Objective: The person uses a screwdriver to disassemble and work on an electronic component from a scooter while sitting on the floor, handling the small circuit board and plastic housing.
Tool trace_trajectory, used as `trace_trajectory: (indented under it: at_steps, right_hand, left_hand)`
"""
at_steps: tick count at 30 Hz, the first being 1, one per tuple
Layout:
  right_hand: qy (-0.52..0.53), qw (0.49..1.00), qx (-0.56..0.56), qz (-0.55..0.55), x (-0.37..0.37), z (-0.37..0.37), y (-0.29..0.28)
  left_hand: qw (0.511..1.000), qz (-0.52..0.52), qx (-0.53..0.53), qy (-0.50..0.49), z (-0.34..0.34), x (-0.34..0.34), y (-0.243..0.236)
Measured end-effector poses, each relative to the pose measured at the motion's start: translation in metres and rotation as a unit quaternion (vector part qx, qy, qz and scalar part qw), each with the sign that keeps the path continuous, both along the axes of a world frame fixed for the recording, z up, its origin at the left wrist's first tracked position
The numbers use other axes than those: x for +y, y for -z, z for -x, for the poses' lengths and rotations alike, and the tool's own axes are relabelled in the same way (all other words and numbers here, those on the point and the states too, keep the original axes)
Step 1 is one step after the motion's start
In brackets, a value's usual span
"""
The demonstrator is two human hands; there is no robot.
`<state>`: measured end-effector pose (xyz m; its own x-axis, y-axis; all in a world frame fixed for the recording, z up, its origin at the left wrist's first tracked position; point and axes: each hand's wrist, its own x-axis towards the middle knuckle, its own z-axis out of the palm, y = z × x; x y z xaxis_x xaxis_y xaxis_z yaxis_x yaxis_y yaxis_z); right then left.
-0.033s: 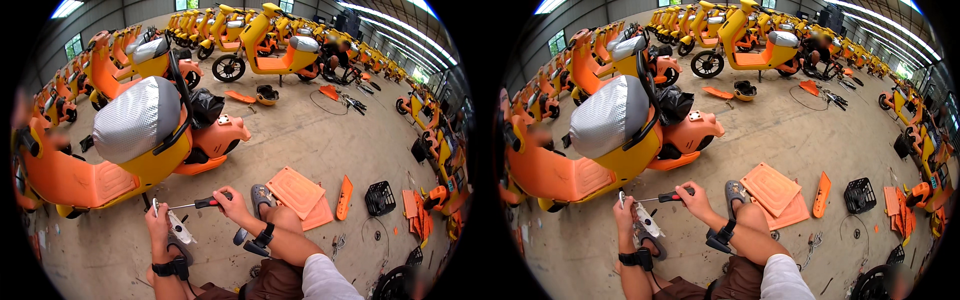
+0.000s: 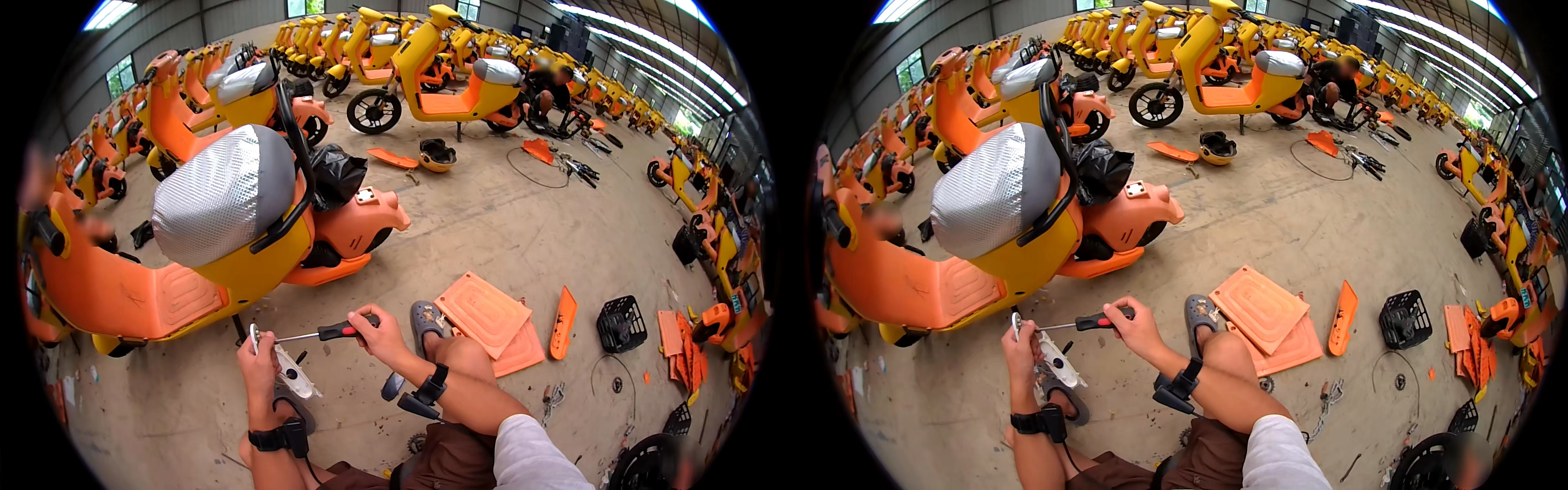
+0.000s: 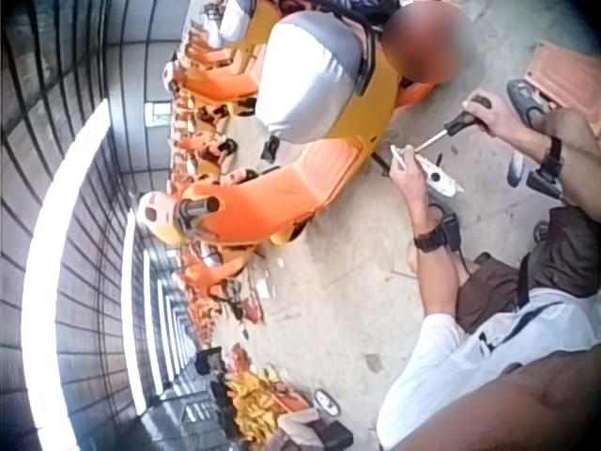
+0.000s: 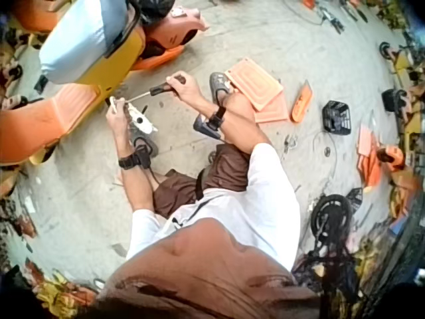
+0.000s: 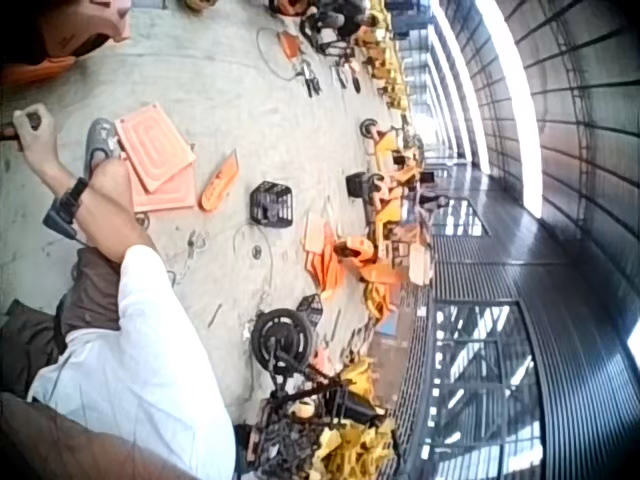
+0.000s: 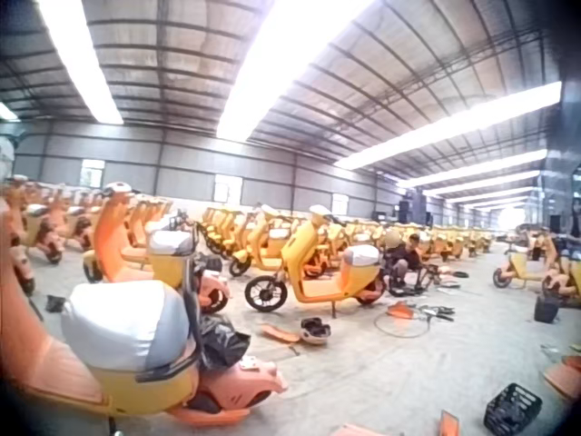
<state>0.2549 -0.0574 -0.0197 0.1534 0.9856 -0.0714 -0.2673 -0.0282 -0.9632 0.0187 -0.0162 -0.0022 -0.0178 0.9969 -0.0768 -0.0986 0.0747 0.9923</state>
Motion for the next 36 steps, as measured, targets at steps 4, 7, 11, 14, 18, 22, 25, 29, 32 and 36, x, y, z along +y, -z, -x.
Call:
trace_trajectory:
  at_steps: [4, 7, 11, 14, 18, 22, 25, 29, 32, 36]
  right_hand:
    - [0.014, 0.999, -0.028, -0.012, -0.002, 0.001, -0.005]
    - [0.064, 0.988, -0.096, -0.101, -0.007, 0.005, -0.002]
    - [0.072, 0.976, -0.141, -0.15, -0.009, -0.003, 0.006]
    - [0.049, 0.992, -0.074, -0.087, -0.007, -0.011, -0.003]
    - [0.042, 0.998, -0.021, -0.03, -0.001, -0.017, -0.004]
    - [0.024, 1.0, 0.01, 0.012, -0.002, -0.018, -0.009]
    - [0.039, 0.999, -0.005, -0.002, -0.004, -0.014, -0.008]
    - [0.067, 0.995, -0.034, -0.063, -0.006, -0.008, -0.008]
    - [0.067, 0.994, -0.043, -0.071, -0.006, -0.006, -0.01]
    - [0.051, 0.998, -0.029, -0.026, -0.002, -0.012, -0.011]
  left_hand:
    - [1.0, 0.014, -0.009, -0.001, 0.001, 0.001, -0.002]
    - [0.995, 0.047, -0.074, 0.047, 0.005, 0.001, -0.002]
    - [0.993, 0.056, -0.092, 0.055, -0.004, 0.002, -0.006]
    - [0.994, 0.046, -0.083, 0.053, -0.009, 0.001, -0.002]
    - [0.998, 0.016, -0.048, 0.048, -0.013, 0.005, 0.008]
    - [0.999, -0.003, -0.031, 0.031, -0.016, 0.006, 0.008]
    - [0.999, 0.014, -0.04, 0.032, -0.015, 0.007, 0.005]
    - [0.993, 0.068, -0.088, 0.045, -0.013, 0.007, -0.001]
    - [0.993, 0.071, -0.083, 0.043, -0.011, 0.006, -0.002]
    - [0.998, 0.048, -0.044, 0.026, -0.013, 0.005, 0.005]
